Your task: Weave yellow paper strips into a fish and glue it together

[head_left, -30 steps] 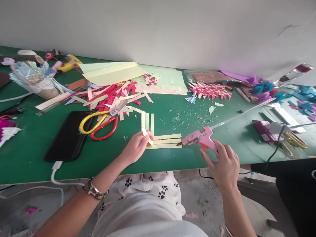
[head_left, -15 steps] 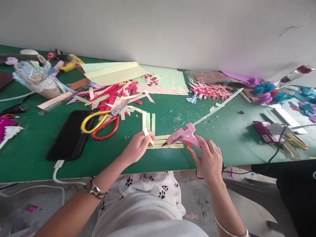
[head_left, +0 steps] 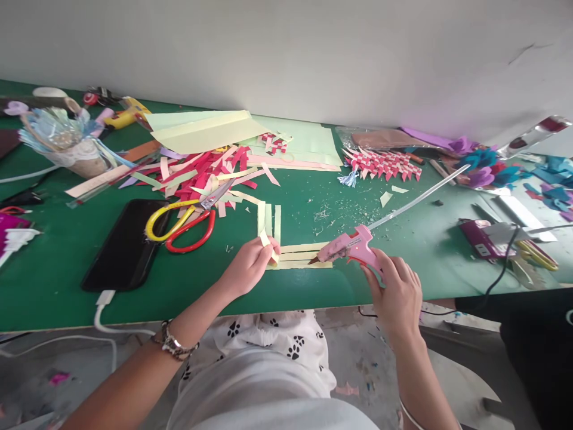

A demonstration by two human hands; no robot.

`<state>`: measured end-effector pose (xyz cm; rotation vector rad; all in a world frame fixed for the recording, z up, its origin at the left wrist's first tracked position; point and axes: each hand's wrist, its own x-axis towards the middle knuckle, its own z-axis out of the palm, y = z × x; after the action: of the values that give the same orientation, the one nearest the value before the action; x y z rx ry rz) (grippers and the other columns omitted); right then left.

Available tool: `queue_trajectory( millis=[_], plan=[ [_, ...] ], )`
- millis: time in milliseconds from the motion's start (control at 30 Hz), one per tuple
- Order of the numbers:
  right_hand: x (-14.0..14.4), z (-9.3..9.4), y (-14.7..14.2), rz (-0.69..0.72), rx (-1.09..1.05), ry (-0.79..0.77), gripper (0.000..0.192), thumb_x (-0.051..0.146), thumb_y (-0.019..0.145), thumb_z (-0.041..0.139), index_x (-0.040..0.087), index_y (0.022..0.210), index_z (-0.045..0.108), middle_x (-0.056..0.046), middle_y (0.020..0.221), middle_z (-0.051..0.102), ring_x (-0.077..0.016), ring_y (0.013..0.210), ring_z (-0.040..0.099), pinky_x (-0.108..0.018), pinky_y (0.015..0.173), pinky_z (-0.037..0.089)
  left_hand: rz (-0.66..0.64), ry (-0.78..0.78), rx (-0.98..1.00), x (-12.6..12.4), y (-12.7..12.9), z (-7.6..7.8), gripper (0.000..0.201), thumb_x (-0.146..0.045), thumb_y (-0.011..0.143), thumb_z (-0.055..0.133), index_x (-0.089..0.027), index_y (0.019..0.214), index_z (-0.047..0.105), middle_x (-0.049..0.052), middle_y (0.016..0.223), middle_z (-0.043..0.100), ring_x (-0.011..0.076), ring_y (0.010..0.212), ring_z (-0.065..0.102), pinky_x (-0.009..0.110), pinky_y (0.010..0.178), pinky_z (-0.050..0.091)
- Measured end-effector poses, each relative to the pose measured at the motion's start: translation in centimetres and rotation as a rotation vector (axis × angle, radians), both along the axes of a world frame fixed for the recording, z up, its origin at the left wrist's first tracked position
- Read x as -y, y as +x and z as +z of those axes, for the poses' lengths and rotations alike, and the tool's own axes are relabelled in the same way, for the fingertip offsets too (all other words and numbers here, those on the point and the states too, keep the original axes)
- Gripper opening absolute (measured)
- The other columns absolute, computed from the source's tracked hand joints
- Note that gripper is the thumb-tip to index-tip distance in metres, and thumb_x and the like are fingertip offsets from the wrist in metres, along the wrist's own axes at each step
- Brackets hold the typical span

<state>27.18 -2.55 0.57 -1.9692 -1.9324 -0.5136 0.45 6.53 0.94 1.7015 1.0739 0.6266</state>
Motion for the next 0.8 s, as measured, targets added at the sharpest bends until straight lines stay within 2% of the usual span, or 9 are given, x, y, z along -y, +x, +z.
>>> queue_trajectory(
  millis=[367,600,800],
  plan=[
    [0.8,0.2,2.2,-0.071,0.011,0.034,0.032,0.039,0.090,0.041,0.018,0.110,0.055,-0.005,0.077,0.058,-0.0179,0.068,0.051,-0.027,0.060,0.033,0.004,-0.006,0.003,0.0,-0.1,-0.1,0.031,-0.033,0.090,0.028,-0.017,0.077,0.052,0.002,0.080,0.054,0.0141,0.069,0.056,0.026,0.065,0.044],
    [1.0,0.3,3.1,-0.102,-0.001,-0.001,0.032,0.040,0.090,0.037,0.020,0.109,0.055,-0.005,0.077,0.057,-0.0184,0.070,0.051,-0.028,0.060,0.032,-0.004,0.004,0.001,0.0,-0.1,-0.1,0.032,-0.032,0.090,0.028,-0.017,0.077,0.052,0.003,0.079,0.054,0.0141,0.069,0.056,0.026,0.065,0.045],
    [1.0,0.6,3.9,-0.133,-0.154,-0.014,0.035,0.044,0.085,0.045,0.021,0.110,0.055,-0.005,0.079,0.055,-0.0182,0.070,0.051,-0.028,0.063,0.037,-0.002,-0.027,0.031,0.0,-0.1,-0.2,0.033,-0.034,0.091,0.027,-0.017,0.078,0.052,0.003,0.081,0.054,0.0139,0.069,0.056,0.026,0.065,0.046]
  ],
)
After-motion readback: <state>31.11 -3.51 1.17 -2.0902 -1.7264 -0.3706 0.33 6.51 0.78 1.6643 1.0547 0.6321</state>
